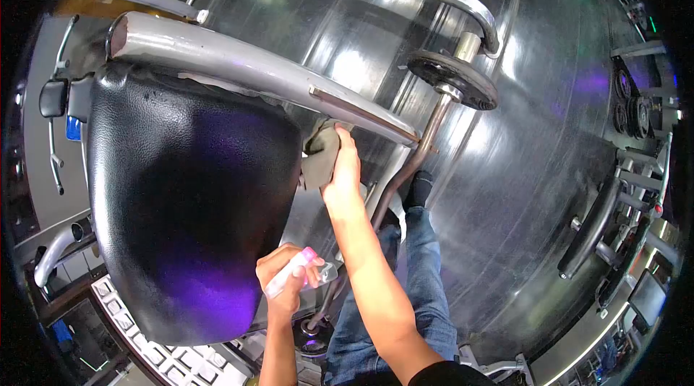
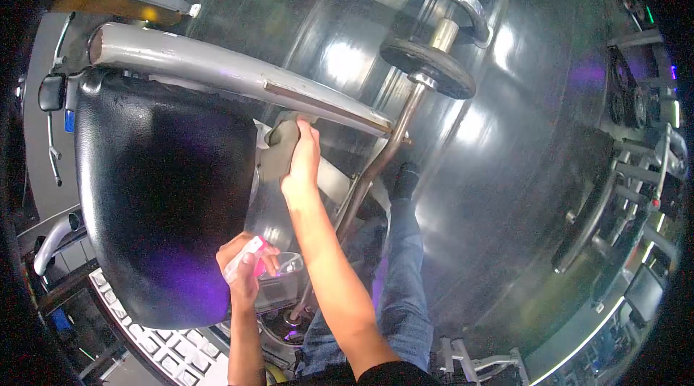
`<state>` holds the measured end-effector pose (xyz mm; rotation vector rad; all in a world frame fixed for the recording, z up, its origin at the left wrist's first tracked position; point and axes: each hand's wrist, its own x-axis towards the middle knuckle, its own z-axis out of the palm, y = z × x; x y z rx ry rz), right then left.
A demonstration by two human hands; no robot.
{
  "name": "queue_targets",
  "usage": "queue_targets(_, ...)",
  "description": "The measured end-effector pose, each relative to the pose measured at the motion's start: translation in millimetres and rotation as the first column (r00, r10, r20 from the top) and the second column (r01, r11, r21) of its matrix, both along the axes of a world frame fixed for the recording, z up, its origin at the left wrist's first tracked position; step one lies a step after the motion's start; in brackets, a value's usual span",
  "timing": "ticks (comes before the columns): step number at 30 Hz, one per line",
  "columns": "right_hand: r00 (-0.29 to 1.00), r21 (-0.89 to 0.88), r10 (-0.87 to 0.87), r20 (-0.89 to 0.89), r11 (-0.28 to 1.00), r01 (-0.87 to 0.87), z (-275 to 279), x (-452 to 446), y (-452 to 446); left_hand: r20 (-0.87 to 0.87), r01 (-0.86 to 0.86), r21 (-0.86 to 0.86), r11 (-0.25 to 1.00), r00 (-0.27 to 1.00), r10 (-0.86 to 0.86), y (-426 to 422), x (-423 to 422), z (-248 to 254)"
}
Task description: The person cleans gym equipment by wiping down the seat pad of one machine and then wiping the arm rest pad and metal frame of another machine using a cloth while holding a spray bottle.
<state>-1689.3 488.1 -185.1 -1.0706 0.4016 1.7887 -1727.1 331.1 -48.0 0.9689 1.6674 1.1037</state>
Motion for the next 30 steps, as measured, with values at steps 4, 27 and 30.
queue_targets(4,0.982,0.006,0.036,-0.188,0.999,-0.036,-27,30,-5,-0.053,0.044,0.022,0.999,0.998,-0.043,0,-3,1)
queue_targets(27,0.975,0.051,-0.015,0.223,0.999,0.004,-88,76,-13,0.138,0.031,0.015,0.999,0.99,-0.033,-20,-1,-20)
queue_targets(30,0.948,0.091,-0.039,0.316,0.996,0.011,-81,65,-12,0.145,0.034,0.02,0.999,0.989,-0.036,-21,0,-24)
